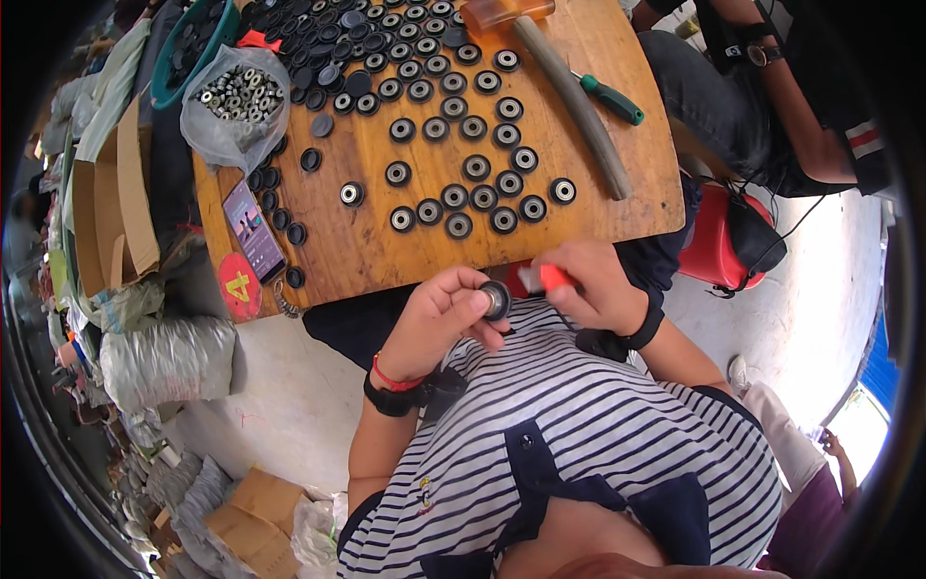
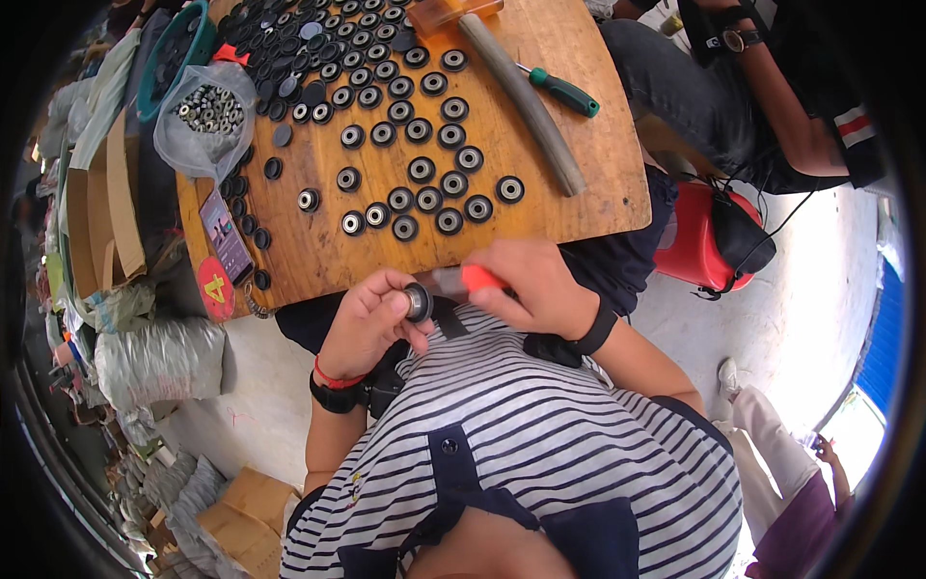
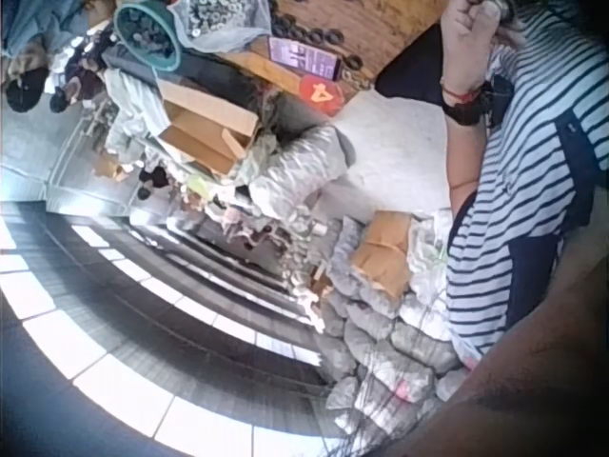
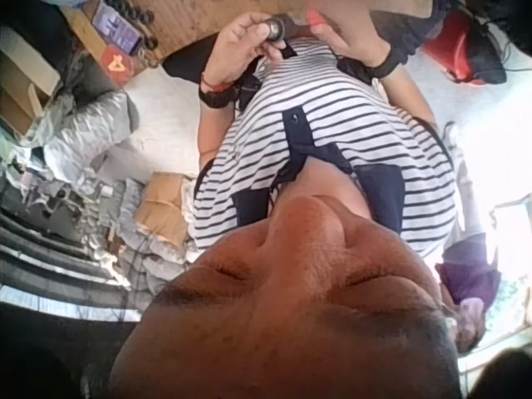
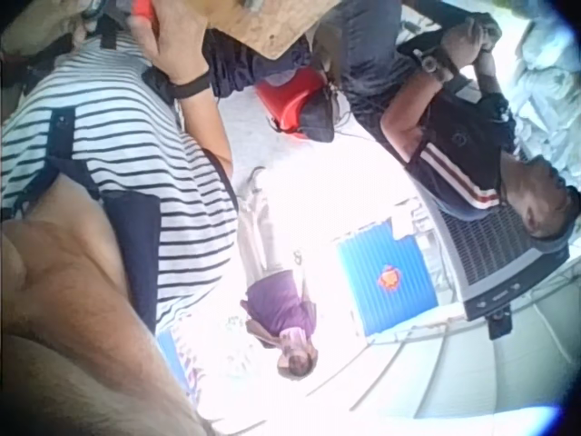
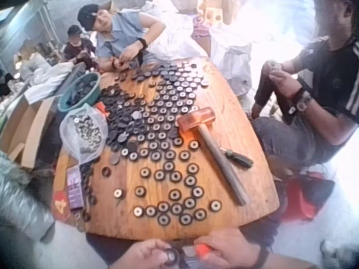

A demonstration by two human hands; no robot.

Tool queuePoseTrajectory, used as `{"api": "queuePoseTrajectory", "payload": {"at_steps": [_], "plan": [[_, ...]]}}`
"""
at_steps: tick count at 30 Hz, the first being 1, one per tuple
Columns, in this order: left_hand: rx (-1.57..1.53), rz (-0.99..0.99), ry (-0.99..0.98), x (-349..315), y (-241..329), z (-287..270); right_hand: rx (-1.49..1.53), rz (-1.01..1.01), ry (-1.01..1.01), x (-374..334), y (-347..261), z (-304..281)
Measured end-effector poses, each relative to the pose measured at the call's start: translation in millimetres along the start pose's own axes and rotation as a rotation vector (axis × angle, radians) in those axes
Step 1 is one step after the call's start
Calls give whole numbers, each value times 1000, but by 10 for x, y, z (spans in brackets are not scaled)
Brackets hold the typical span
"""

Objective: Inserting metal bearings and components into rubber grommets and trimming excess material.

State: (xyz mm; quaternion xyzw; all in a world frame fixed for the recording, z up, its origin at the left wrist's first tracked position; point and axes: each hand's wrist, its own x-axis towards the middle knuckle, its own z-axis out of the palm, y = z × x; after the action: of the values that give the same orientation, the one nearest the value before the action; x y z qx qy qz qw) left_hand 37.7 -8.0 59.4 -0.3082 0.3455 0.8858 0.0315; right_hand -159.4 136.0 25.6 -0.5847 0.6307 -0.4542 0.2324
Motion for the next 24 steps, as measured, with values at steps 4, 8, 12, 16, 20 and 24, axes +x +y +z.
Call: {"api": "queuePoseTrajectory", "payload": {"at_steps": [4, 8, 12, 16, 20, 24], "plan": [[-15, 10, -20, 41, 1, 53, -47, -180, -77, -4, -74, -15], [16, -7, -71, 64, 20, 96, -117, -181, -83, -58, -103, -59], [105, -18, -54, -48, -35, 24, -2, -113, -42, -27, -22, 29], [115, 39, -55, 62, 15, 66, 10, 71, -32, -110, 43, -88], [546, 206, 299, 287, 250, 13, -11, 127, 50, -192, 78, -127], [875, 439, 473, 461, 528, -388, 18, 38, 193, -181, 146, -62]]}}
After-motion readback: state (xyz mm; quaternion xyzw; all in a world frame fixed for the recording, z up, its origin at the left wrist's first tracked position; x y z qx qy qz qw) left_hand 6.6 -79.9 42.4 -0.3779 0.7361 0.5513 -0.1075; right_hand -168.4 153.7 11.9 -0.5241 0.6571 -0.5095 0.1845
